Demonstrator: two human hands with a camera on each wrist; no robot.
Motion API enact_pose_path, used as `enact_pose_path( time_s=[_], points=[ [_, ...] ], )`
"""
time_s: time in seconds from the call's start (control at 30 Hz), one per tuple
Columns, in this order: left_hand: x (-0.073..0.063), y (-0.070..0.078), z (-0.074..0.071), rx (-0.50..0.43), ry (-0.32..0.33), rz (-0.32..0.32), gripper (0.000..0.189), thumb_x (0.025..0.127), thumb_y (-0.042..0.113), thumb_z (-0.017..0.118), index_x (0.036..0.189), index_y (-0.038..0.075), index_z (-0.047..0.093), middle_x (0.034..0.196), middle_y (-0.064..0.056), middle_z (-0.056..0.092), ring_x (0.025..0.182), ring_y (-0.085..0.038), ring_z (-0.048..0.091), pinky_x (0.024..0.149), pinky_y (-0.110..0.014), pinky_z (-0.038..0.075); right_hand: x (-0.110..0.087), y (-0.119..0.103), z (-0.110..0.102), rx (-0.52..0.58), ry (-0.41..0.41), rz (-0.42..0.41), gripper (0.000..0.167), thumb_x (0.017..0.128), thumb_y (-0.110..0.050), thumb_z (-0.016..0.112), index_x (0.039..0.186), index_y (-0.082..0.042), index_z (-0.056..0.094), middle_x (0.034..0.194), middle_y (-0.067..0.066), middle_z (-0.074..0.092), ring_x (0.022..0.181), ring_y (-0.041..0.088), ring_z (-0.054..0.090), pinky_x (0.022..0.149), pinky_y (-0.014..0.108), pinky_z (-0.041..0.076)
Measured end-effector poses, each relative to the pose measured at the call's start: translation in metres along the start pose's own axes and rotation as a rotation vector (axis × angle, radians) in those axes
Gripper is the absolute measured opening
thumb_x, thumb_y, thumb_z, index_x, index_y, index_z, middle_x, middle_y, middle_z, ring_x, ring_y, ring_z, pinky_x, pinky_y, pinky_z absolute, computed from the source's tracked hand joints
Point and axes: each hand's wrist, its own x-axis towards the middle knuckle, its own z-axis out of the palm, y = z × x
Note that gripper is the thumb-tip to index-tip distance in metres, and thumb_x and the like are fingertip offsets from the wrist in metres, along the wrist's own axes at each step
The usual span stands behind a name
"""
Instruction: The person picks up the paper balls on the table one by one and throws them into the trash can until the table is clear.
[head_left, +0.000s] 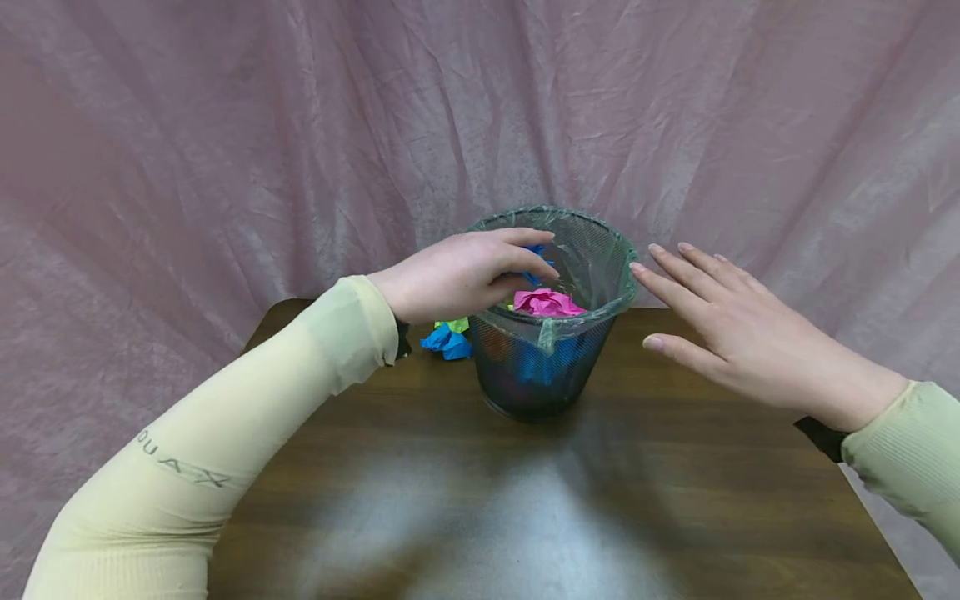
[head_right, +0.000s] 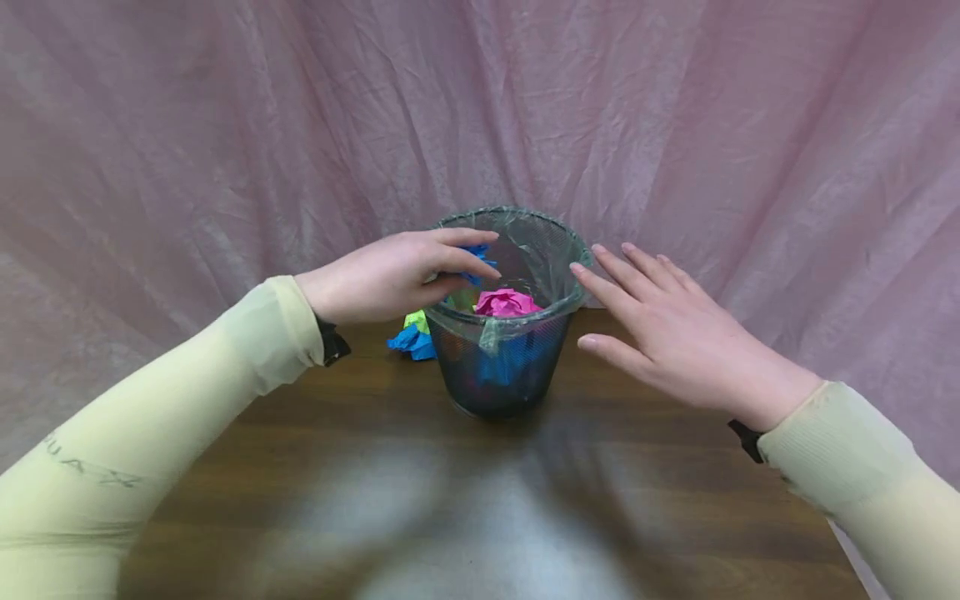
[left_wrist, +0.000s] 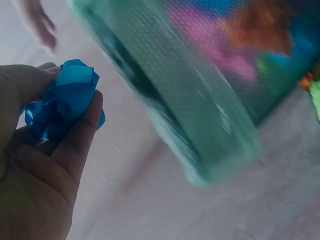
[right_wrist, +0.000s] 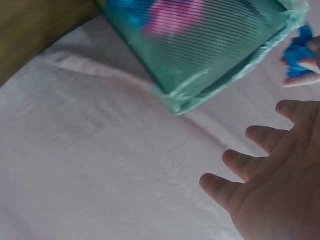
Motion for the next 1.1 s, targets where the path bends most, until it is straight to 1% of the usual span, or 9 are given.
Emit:
enact_pose_path(
  time_s=[0.13, 0.27, 0.37, 0.43, 0.57, 0.7, 0.87, 1.0, 1.1],
  points=[
    [0.001, -0.020, -0.003, 0.005, -0.014, -0.068, 0.035, 0.105, 0.014, 0.059, 0.138, 0.021, 0.066, 0.162, -0.002, 0.037, 0.141, -0.016, 0.046, 0.109, -0.031, 0.043, 0.016, -0.010, -0.005, -0.002, 0.000, -0.038, 0.078, 0.102, -0.046, 0.061, 0.165, -0.025, 0.022, 0.169, 0.010, 0.021, 0.155, 0.035, 0.013, 0.123, 0.055, 0.012],
    [0.005, -0.032, -0.007, 0.009, -0.025, -0.113, 0.035, 0.106, 0.015, 0.057, 0.140, 0.020, 0.065, 0.163, -0.002, 0.035, 0.140, -0.018, 0.048, 0.108, -0.032, 0.044, 0.034, -0.017, -0.008, -0.004, -0.007, -0.065, 0.076, 0.103, -0.048, 0.058, 0.165, -0.025, 0.022, 0.169, 0.009, 0.020, 0.155, 0.036, 0.013, 0.122, 0.057, 0.013],
    [0.013, -0.038, -0.010, 0.015, -0.027, -0.129, 0.035, 0.106, 0.015, 0.056, 0.140, 0.019, 0.064, 0.163, -0.004, 0.036, 0.139, -0.019, 0.049, 0.107, -0.032, 0.044, 0.047, -0.019, -0.010, -0.008, -0.020, -0.073, 0.075, 0.104, -0.050, 0.055, 0.165, -0.024, 0.021, 0.169, 0.010, 0.020, 0.155, 0.037, 0.014, 0.122, 0.058, 0.013],
    [0.019, -0.042, -0.010, 0.019, -0.033, -0.134, 0.035, 0.106, 0.014, 0.056, 0.140, 0.017, 0.065, 0.162, -0.006, 0.037, 0.140, -0.021, 0.047, 0.109, -0.034, 0.043, 0.055, -0.021, -0.010, -0.008, -0.036, -0.068, 0.074, 0.104, -0.052, 0.052, 0.166, -0.025, 0.020, 0.169, 0.010, 0.019, 0.155, 0.037, 0.013, 0.122, 0.058, 0.012],
    [0.032, -0.049, -0.005, 0.037, -0.065, -0.154, 0.035, 0.106, 0.012, 0.056, 0.140, 0.016, 0.065, 0.161, -0.008, 0.038, 0.143, -0.024, 0.044, 0.114, -0.038, 0.039, 0.068, -0.022, -0.008, -0.003, -0.077, -0.054, 0.074, 0.105, -0.056, 0.047, 0.166, -0.026, 0.017, 0.170, 0.009, 0.017, 0.155, 0.037, 0.011, 0.122, 0.058, 0.011],
    [0.042, -0.051, 0.003, 0.035, -0.091, -0.160, 0.035, 0.106, 0.011, 0.057, 0.140, 0.015, 0.064, 0.161, -0.011, 0.038, 0.145, -0.025, 0.041, 0.115, -0.039, 0.037, 0.075, -0.025, -0.005, 0.005, -0.103, -0.054, 0.076, 0.104, -0.060, 0.045, 0.166, -0.026, 0.016, 0.170, 0.008, 0.016, 0.155, 0.036, 0.011, 0.122, 0.058, 0.012],
    [0.052, -0.047, 0.009, 0.041, -0.127, -0.161, 0.037, 0.106, 0.013, 0.057, 0.142, 0.016, 0.063, 0.163, -0.012, 0.034, 0.148, -0.025, 0.037, 0.117, -0.038, 0.035, 0.074, -0.025, -0.002, 0.005, -0.113, -0.050, 0.076, 0.104, -0.060, 0.045, 0.166, -0.026, 0.017, 0.170, 0.009, 0.016, 0.155, 0.036, 0.010, 0.122, 0.058, 0.013],
    [0.055, -0.045, 0.013, 0.066, -0.158, -0.167, 0.036, 0.106, 0.014, 0.057, 0.142, 0.018, 0.063, 0.164, -0.011, 0.032, 0.147, -0.024, 0.038, 0.117, -0.037, 0.035, 0.071, -0.025, 0.000, 0.003, -0.115, -0.038, 0.076, 0.104, -0.060, 0.045, 0.166, -0.026, 0.018, 0.170, 0.009, 0.017, 0.155, 0.039, 0.012, 0.122, 0.058, 0.013],
    [0.054, -0.045, 0.014, 0.072, -0.165, -0.175, 0.037, 0.107, 0.015, 0.056, 0.143, 0.021, 0.062, 0.165, -0.010, 0.030, 0.147, -0.024, 0.038, 0.117, -0.038, 0.034, 0.070, -0.025, 0.001, 0.002, -0.115, -0.031, 0.076, 0.103, -0.061, 0.046, 0.166, -0.027, 0.018, 0.170, 0.009, 0.018, 0.154, 0.040, 0.014, 0.122, 0.059, 0.013]
  ],
)
